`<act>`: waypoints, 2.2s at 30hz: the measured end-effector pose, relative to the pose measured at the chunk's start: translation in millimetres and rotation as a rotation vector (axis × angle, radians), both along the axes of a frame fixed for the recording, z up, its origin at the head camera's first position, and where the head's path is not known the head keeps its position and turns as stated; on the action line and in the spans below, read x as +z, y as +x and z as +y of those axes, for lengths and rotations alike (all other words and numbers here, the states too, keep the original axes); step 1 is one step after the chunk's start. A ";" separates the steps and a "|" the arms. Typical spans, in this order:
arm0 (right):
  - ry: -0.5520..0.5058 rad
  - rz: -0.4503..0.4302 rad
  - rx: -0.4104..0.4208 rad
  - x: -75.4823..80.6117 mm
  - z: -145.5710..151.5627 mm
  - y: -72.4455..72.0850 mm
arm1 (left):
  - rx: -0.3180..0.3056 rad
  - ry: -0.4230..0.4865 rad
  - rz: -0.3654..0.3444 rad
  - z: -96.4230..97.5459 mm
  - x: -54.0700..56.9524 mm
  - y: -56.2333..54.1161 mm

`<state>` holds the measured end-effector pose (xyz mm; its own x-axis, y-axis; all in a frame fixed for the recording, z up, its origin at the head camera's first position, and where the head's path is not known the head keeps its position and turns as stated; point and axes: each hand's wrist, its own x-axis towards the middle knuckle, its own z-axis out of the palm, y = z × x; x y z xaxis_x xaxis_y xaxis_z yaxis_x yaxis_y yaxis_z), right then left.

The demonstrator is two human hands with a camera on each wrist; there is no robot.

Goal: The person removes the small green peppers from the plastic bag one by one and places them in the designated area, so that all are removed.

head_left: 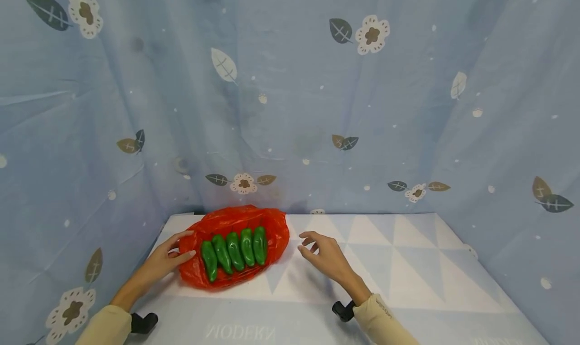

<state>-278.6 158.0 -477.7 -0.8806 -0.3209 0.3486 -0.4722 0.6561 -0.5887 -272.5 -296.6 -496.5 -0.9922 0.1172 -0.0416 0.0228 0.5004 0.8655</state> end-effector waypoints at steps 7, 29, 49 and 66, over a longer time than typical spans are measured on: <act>-0.025 -0.052 0.043 3.3 -21.6 -8.8 | -0.012 -0.003 0.030 2.7 2.2 0.5; -0.112 -0.140 0.149 -2.0 -76.0 -17.2 | -0.060 -0.026 0.016 3.9 -4.3 -2.1; -0.014 -0.099 0.107 -4.7 -109.2 -37.1 | -0.038 -0.008 -0.034 5.4 1.4 -3.1; 0.097 -0.085 -0.041 -13.7 -127.0 -57.2 | -0.043 0.002 0.048 2.4 -1.8 -3.9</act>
